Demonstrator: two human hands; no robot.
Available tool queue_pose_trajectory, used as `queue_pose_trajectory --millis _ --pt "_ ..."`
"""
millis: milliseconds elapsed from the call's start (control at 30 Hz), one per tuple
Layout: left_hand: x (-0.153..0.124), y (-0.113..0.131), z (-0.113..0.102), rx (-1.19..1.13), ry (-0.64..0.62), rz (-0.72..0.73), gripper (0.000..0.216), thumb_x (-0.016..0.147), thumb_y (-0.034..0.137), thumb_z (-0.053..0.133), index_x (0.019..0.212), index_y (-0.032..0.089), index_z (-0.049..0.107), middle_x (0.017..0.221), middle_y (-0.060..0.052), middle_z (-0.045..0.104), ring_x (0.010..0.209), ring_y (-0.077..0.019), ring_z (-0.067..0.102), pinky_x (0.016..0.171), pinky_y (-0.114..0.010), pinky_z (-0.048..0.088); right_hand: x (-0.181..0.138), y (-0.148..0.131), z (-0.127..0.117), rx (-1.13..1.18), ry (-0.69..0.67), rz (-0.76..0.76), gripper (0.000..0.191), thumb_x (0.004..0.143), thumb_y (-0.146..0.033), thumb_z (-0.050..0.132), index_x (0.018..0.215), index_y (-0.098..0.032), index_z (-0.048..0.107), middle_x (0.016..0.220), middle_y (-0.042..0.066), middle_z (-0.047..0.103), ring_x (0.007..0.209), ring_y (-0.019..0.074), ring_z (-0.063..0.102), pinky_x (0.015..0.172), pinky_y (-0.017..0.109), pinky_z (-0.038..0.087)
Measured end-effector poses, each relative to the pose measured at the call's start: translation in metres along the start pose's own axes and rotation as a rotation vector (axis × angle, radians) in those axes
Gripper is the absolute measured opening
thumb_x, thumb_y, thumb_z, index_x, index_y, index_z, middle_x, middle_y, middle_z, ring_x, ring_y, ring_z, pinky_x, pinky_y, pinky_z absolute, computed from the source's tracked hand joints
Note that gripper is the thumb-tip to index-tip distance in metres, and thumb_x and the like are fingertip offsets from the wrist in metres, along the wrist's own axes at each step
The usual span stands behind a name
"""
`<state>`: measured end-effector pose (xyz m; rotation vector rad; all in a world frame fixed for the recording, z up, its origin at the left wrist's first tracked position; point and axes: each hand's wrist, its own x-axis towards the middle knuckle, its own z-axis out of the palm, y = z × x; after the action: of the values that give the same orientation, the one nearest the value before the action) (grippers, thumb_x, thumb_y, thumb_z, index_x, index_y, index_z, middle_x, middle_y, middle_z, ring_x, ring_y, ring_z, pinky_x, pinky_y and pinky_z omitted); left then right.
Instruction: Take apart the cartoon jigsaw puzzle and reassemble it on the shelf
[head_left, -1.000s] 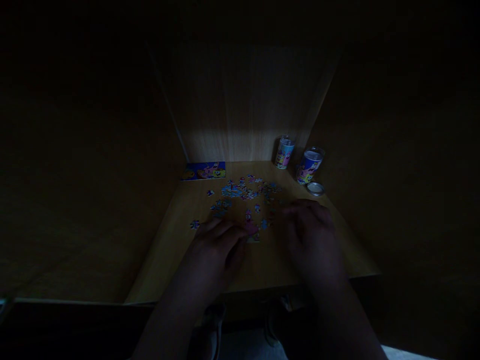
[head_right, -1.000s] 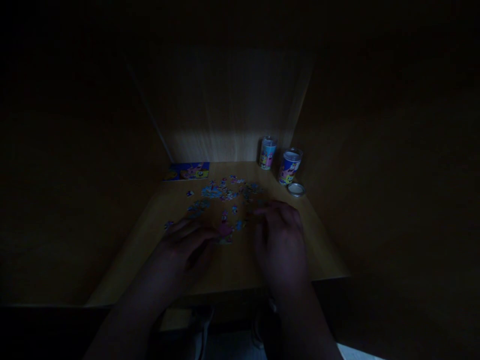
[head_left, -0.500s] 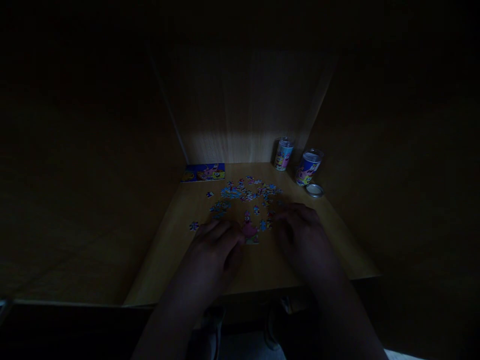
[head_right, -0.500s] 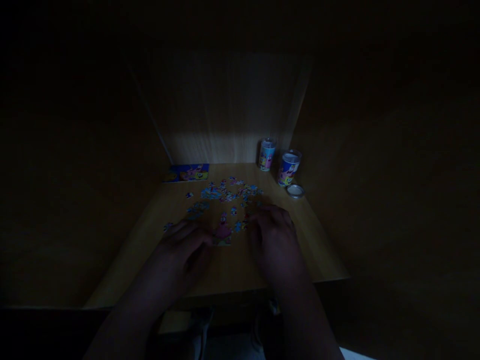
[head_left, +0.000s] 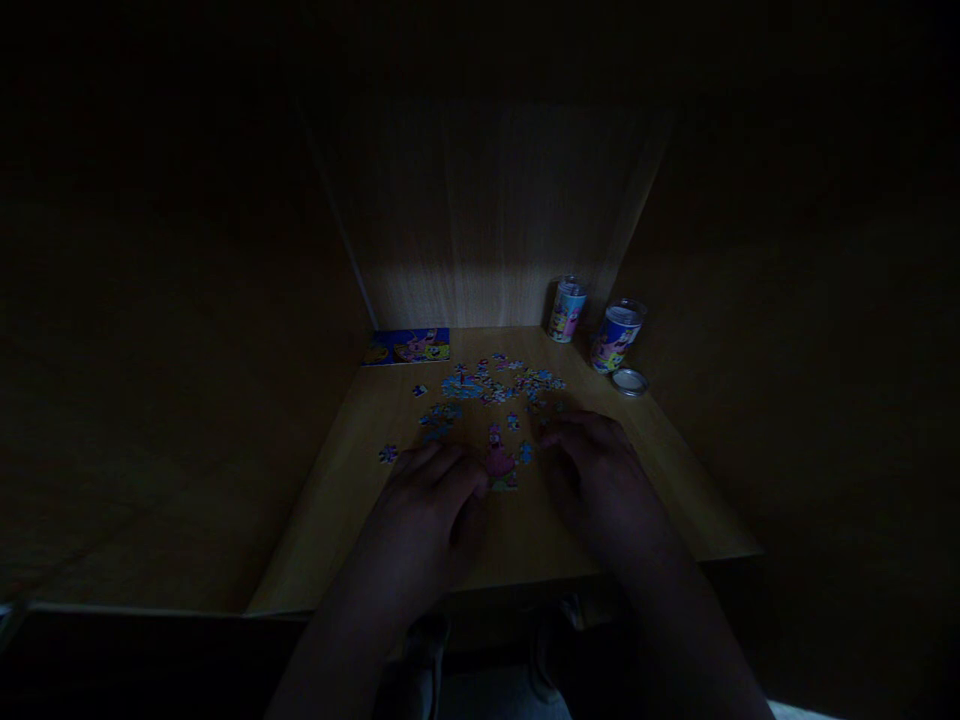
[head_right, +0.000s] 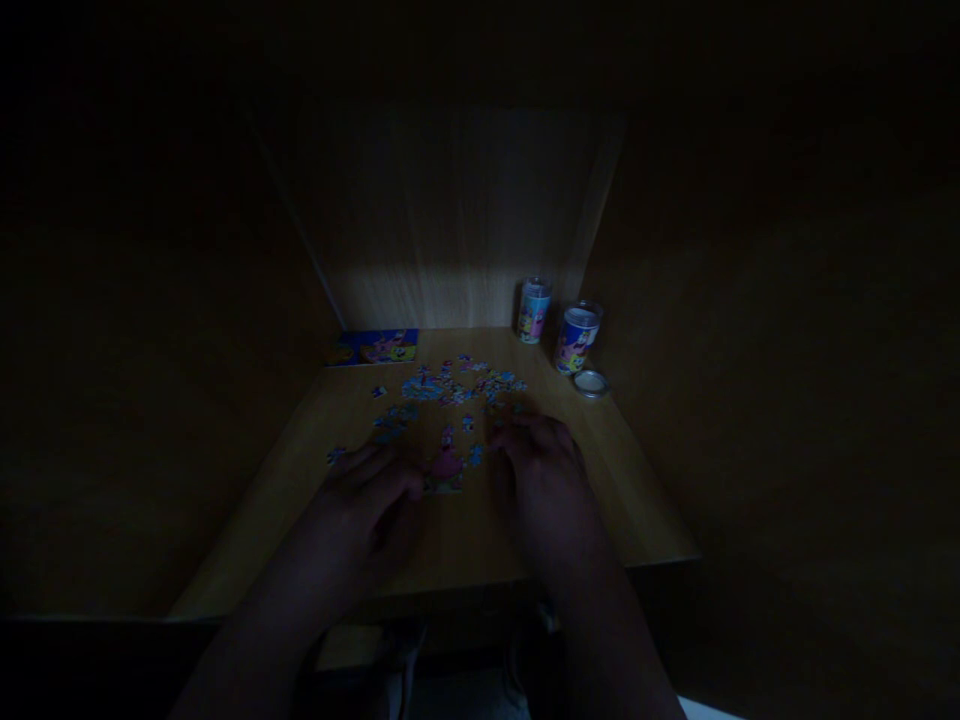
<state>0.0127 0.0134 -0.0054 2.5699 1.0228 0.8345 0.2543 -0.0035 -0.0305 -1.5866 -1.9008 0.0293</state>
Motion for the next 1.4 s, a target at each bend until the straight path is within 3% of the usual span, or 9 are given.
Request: queue_pose_trajectory --millis 267,667,867,1233,1400 --pt "-0.0013 0.0006 -0.0013 0.027 -0.016 -0.032 0.024 0.093 0.001 0.052 0.094 0.024 0.051 0.097 -0.002 0.065 0.095 -0.0256 0.058 0.084 -0.043 0.042 -0.0005 -0.0003 -0.0005 -0.065 0.027 0.041 0.040 0.096 -0.015 0.063 0.135 -0.019 0.070 0.136 0.017 0.069 0.130 0.0353 0.060 0.113 0.057 0.052" --pt "-0.0005 0.0036 -0.0034 0.034 0.013 -0.014 0.023 0.092 0.001 0.050 0.094 0.024 0.048 0.093 -0.001 0.063 0.092 -0.0254 0.059 0.082 -0.043 0.042 0.0005 -0.0028 -0.0015 0.010 0.018 -0.024 0.030 0.097 -0.014 0.062 0.122 -0.022 0.076 0.136 0.014 0.070 0.133 0.0323 0.061 0.114 0.055 0.053" --pt "-0.0038 0.0000 -0.0006 0.020 0.070 -0.038 0.022 0.094 0.004 0.054 0.095 0.024 0.044 0.093 0.000 0.061 0.088 -0.0231 0.057 0.082 -0.040 0.040 -0.0018 -0.0022 -0.0003 0.061 -0.028 -0.104 0.035 0.095 -0.012 0.062 0.123 -0.027 0.076 0.140 0.011 0.069 0.134 0.0298 0.061 0.114 0.054 0.054" --pt "-0.0060 -0.0012 0.0003 0.010 0.036 -0.063 0.020 0.098 0.008 0.054 0.097 0.025 0.044 0.095 -0.001 0.060 0.090 -0.0235 0.056 0.083 -0.041 0.040 -0.0021 -0.0004 0.0008 0.039 -0.070 -0.123 0.032 0.096 -0.012 0.064 0.120 -0.027 0.078 0.142 0.012 0.068 0.136 0.0308 0.060 0.116 0.056 0.051" --pt "-0.0050 0.0006 -0.0009 0.030 0.045 -0.032 0.020 0.096 0.004 0.052 0.095 0.024 0.047 0.092 -0.001 0.062 0.089 -0.0238 0.058 0.081 -0.041 0.042 -0.0007 -0.0016 0.0004 0.012 -0.031 -0.041 0.034 0.096 -0.012 0.063 0.124 -0.023 0.078 0.137 0.013 0.071 0.134 0.0314 0.061 0.116 0.055 0.052"
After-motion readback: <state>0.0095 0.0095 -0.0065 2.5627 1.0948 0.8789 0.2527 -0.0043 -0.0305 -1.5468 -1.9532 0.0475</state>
